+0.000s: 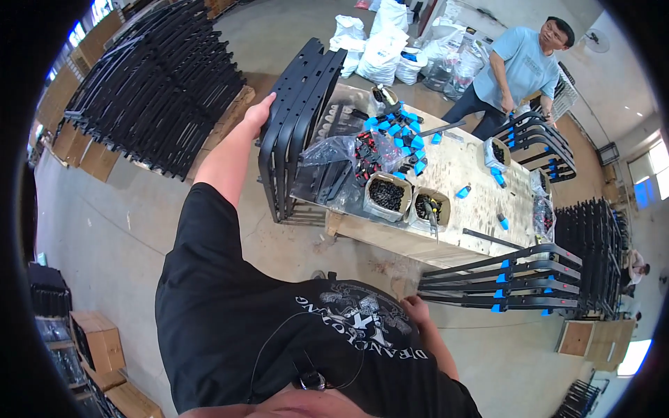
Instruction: Assembling metal frames by attaching small components using a hand tool.
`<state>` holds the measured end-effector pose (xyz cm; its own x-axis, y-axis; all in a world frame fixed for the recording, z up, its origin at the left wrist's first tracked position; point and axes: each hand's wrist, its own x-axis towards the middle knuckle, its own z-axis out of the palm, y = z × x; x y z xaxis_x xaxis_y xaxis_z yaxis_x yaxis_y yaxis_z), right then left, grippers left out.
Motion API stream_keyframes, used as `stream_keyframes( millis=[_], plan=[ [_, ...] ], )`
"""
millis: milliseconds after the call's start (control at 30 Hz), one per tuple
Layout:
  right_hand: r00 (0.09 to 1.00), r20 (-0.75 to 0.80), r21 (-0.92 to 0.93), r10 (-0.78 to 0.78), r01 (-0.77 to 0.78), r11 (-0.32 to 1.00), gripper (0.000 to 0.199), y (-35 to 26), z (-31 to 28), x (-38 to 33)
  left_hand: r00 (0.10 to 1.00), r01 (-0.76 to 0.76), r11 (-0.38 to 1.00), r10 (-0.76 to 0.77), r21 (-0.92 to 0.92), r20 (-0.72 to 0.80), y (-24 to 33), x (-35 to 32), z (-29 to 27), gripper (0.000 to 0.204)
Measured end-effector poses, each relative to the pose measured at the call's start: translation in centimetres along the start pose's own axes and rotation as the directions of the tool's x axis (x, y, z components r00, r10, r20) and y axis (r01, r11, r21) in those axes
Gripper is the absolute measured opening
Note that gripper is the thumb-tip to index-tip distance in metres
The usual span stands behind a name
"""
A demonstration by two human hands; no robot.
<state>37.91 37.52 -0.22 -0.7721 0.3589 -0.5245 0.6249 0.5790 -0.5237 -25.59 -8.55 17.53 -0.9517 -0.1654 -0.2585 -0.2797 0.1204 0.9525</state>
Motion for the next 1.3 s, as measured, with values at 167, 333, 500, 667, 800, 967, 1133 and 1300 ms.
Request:
stream_keyframes(
  millis=[167, 333, 500, 667, 800, 967, 1133, 1300],
  plan=[
    [0.934, -0.028, 0.025, 0.357, -0.357, 0.934, 0.039, 3.1, 0.3, -4.7, 0.983, -0.182, 0.978, 0.178, 0.102, 0.049, -2.9, 3.9, -1.1, 0.079],
    [0.930, 0.172, -0.491, 0.326, -0.206, 0.847, 0.035, 11.2, 2.2, -9.4, 0.982, -0.182, 0.983, 0.183, 0.026, -0.043, 0.9, 4.6, -7.1, 0.060],
    [0.860, 0.022, 0.081, 0.510, -0.510, 0.856, 0.036, 6.4, 1.5, -8.2, 0.977, -0.139, 0.990, 0.131, -0.034, -0.170, -2.2, -0.8, -18.3, 0.055],
    [0.896, 0.310, 0.276, 0.318, -0.405, 0.872, 0.037, 16.6, 2.7, 0.7, 0.961, -0.102, 0.988, 0.067, -0.118, -0.268, -11.0, -12.2, -24.6, 0.060],
    [0.978, 0.177, -0.155, 0.106, -0.078, 0.985, 0.035, 8.6, -1.7, 5.4, 0.936, -0.089, 0.989, 0.044, -0.115, -0.350, -16.7, -23.7, -21.7, 0.061],
    [0.976, 0.188, 0.130, 0.108, -0.134, 0.983, 0.029, 11.5, -5.2, 12.2, 0.879, -0.123, 0.969, 0.006, -0.214, -0.476, -22.2, -37.4, -12.6, 0.061],
    [0.956, 0.288, 0.178, -0.052, 0.000, 0.984, 0.021, 2.3, -7.2, 12.3, 0.846, -0.130, 0.942, -0.058, -0.309, -0.530, -23.0, -46.4, -3.4, 0.061],
    [0.791, 0.401, 0.304, -0.463, 0.362, 0.881, 0.028, -10.9, -7.0, 7.8, 0.908, -0.184, 0.881, -0.017, -0.436, -0.418, -20.4, -49.9, 6.0, 0.062]
  ],
)
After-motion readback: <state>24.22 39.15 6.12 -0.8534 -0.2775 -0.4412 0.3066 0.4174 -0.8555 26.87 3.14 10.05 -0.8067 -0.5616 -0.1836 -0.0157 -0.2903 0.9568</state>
